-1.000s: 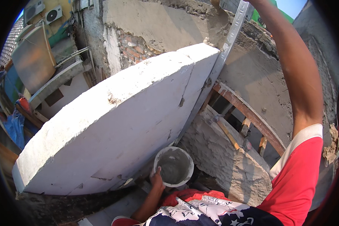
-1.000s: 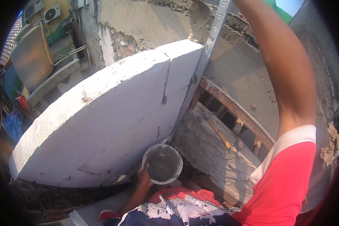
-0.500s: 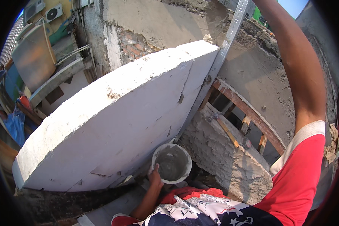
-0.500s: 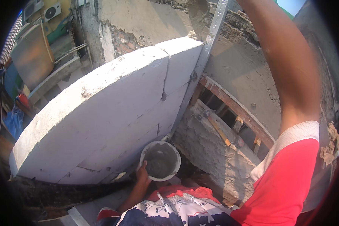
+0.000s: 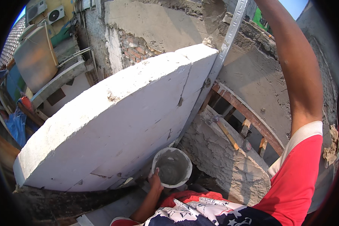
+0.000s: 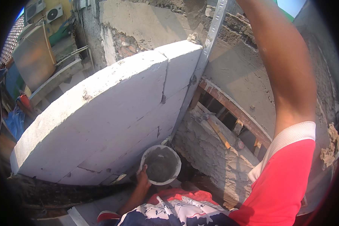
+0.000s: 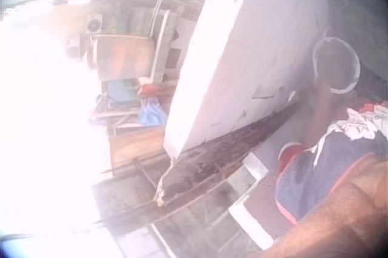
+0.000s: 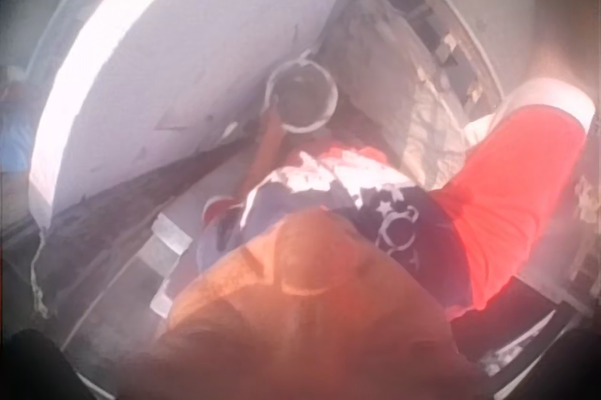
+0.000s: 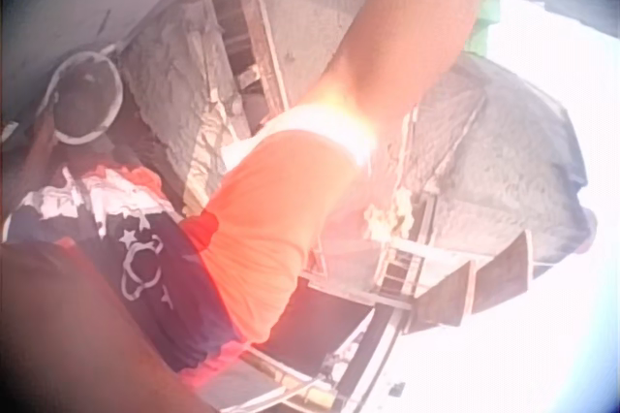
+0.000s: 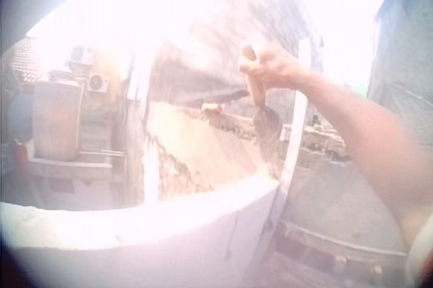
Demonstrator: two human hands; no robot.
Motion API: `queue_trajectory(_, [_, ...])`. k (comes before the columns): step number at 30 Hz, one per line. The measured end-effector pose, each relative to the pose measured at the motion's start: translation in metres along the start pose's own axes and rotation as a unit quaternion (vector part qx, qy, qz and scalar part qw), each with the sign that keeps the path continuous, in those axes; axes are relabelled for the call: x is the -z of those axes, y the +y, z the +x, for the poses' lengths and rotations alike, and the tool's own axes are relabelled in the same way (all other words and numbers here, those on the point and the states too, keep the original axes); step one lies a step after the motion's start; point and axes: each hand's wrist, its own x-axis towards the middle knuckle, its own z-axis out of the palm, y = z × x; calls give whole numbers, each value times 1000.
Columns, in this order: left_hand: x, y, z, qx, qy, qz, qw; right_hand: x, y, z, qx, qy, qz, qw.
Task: The person cuts a white tile with a hand saw, then applies cement mortar to a wall using a trowel. They place the cut tile onto the mortar and tap it into position with a hammer.
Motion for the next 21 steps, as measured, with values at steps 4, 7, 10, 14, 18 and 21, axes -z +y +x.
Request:
queue_trajectory(4, [-12,18,-21,38,-10,-52,998,-58,40,3,93,141,-53,984])
queue_trajectory(7, [-8,9,-15,3,5,-39,999,-49,54,9,140,182,-24,973])
queue_trajectory(10, [-8,11,-18,17,14,-35,999,-14,49,21,-24,12,-53,998])
queue_trajectory(14, [2,9,-16,9,22,-7,1000,-57,47,0,120,113,-75,983])
queue_trajectory(18, [2,15,-18,17,37,-27,999,-15,7,-16,29,51,15,998])
queue_trajectory(21, [3,15,-15,37,38,-1,999,-34,30,-7,28,69,37,997])
